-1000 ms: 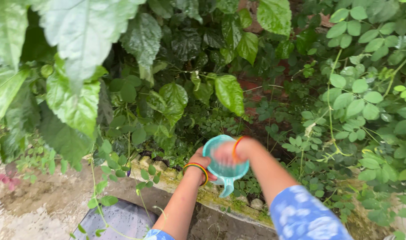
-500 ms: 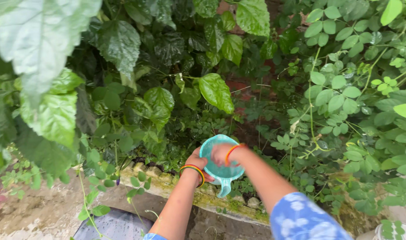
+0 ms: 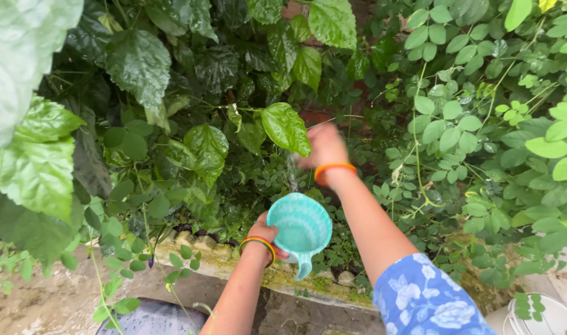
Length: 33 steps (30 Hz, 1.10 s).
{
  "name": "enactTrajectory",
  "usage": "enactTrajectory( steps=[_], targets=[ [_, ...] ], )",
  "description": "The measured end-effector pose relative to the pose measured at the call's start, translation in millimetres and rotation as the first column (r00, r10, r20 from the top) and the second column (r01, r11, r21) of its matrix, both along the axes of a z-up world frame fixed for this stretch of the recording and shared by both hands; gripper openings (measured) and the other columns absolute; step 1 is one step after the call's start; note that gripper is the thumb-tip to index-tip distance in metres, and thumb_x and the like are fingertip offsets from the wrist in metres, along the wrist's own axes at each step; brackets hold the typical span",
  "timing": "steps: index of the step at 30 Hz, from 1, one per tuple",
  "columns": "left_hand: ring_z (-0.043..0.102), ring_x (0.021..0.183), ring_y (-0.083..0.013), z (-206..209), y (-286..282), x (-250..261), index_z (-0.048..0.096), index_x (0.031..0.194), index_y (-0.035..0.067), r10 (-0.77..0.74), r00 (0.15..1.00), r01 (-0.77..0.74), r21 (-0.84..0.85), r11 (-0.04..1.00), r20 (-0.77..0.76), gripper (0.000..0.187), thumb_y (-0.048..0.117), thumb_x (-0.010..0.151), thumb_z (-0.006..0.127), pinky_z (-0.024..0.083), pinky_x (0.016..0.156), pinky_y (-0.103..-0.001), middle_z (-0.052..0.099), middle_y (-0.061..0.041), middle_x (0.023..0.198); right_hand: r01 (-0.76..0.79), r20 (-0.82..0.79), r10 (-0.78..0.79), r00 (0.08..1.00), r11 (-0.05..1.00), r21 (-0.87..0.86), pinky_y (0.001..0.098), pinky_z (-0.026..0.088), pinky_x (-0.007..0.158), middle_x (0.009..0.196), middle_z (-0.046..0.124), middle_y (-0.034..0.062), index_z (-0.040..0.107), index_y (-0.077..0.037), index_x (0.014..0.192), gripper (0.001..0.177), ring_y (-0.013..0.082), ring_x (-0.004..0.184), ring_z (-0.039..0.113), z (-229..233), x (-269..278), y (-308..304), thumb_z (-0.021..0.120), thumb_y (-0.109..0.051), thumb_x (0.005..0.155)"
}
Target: The person waters the base of leafy green plants by dipping their hand into a small blue bucket and splashing water onto the soil and foliage.
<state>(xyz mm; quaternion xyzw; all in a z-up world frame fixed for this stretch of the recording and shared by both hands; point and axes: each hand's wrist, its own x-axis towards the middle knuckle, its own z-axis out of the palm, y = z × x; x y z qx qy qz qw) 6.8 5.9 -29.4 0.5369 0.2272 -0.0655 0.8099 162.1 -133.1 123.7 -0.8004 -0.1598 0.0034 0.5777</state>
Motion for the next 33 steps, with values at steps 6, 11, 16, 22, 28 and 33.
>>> enactTrajectory(
  steps=[6, 11, 16, 22, 28, 33],
  targets=[
    [0.070, 0.053, -0.0420, 14.2, -0.6, 2.0, 0.043, 0.149, 0.027, 0.040, 0.997, -0.036, 0.053, 0.998, -0.070, 0.071, -0.006, 0.086, 0.036, 0.058, 0.034, -0.043, 0.071, -0.024, 0.118, -0.056, 0.007, 0.060, 0.998, 0.972, -0.227, 0.0393, 0.053, 0.052, 0.080, 0.074, 0.0100, 0.069, -0.005, 0.097, 0.022, 0.0235, 0.058, 0.071, 5.8, -19.8, 5.8, 0.055, -0.021, 0.091],
    [0.068, 0.050, -0.0390, 23.2, -3.6, -4.5, 0.045, 0.148, 0.026, -0.058, 0.997, 0.059, 0.012, 0.998, -0.049, 0.069, -0.005, 0.087, 0.039, 0.058, 0.034, -0.044, 0.071, -0.026, 0.112, -0.423, -0.317, 0.410, 0.855, 0.198, -0.884, 0.0386, 0.053, 0.070, 0.092, 0.076, 0.0160, 0.081, -0.006, 0.098, 0.028, 0.0262, 0.079, 0.071, -173.9, -29.1, 20.2, 0.062, -0.022, 0.084],
    [0.067, 0.047, -0.0382, 29.1, -2.3, -8.1, 0.046, 0.149, 0.025, -0.086, 0.995, 0.091, 0.094, 0.991, -0.052, 0.069, -0.005, 0.087, 0.038, 0.057, 0.034, -0.042, 0.072, -0.026, 0.111, -0.483, -0.411, 0.298, 0.861, 0.231, -0.845, 0.0394, 0.052, 0.077, 0.102, 0.071, 0.0122, 0.077, -0.010, 0.108, 0.028, 0.0267, 0.089, 0.067, -219.5, -41.7, 7.7, 0.062, -0.022, 0.088],
    [0.070, 0.052, -0.0373, 17.7, 4.7, -3.0, 0.046, 0.149, 0.023, -0.033, 0.999, 0.035, 0.057, 0.998, -0.036, 0.068, -0.004, 0.087, 0.040, 0.057, 0.033, -0.042, 0.071, -0.025, 0.119, -0.383, -0.200, 0.350, 0.915, 0.600, -0.703, 0.0381, 0.046, 0.050, 0.062, 0.061, 0.0037, 0.063, -0.024, 0.077, 0.008, 0.0198, 0.054, 0.058, -74.8, -10.4, -9.0, 0.058, -0.018, 0.080],
    [0.070, 0.056, -0.0422, 10.6, 8.4, -3.6, 0.045, 0.150, 0.025, -0.002, 1.000, 0.002, 0.026, 1.000, -0.013, 0.071, -0.005, 0.085, 0.040, 0.058, 0.035, -0.042, 0.067, -0.023, 0.126, 0.445, 0.008, -0.445, 0.896, 0.895, -0.029, 0.0383, 0.053, 0.059, 0.072, 0.071, 0.0184, 0.072, 0.002, 0.076, 0.034, 0.0259, 0.061, 0.067, -4.7, 30.5, -51.4, 0.051, -0.021, 0.090],
    [0.068, 0.053, -0.0389, 22.2, 5.3, 0.2, 0.044, 0.151, 0.028, -0.079, 0.990, 0.093, 0.125, 0.988, -0.114, 0.071, -0.004, 0.088, 0.040, 0.058, 0.035, -0.042, 0.071, -0.030, 0.117, -0.633, -0.540, 0.341, 0.769, 0.522, -0.572, 0.0404, 0.057, 0.064, 0.102, 0.079, 0.0128, 0.074, -0.005, 0.105, 0.031, 0.0198, 0.084, 0.075, -97.4, -31.4, -10.3, 0.056, -0.023, 0.088]
  ],
)
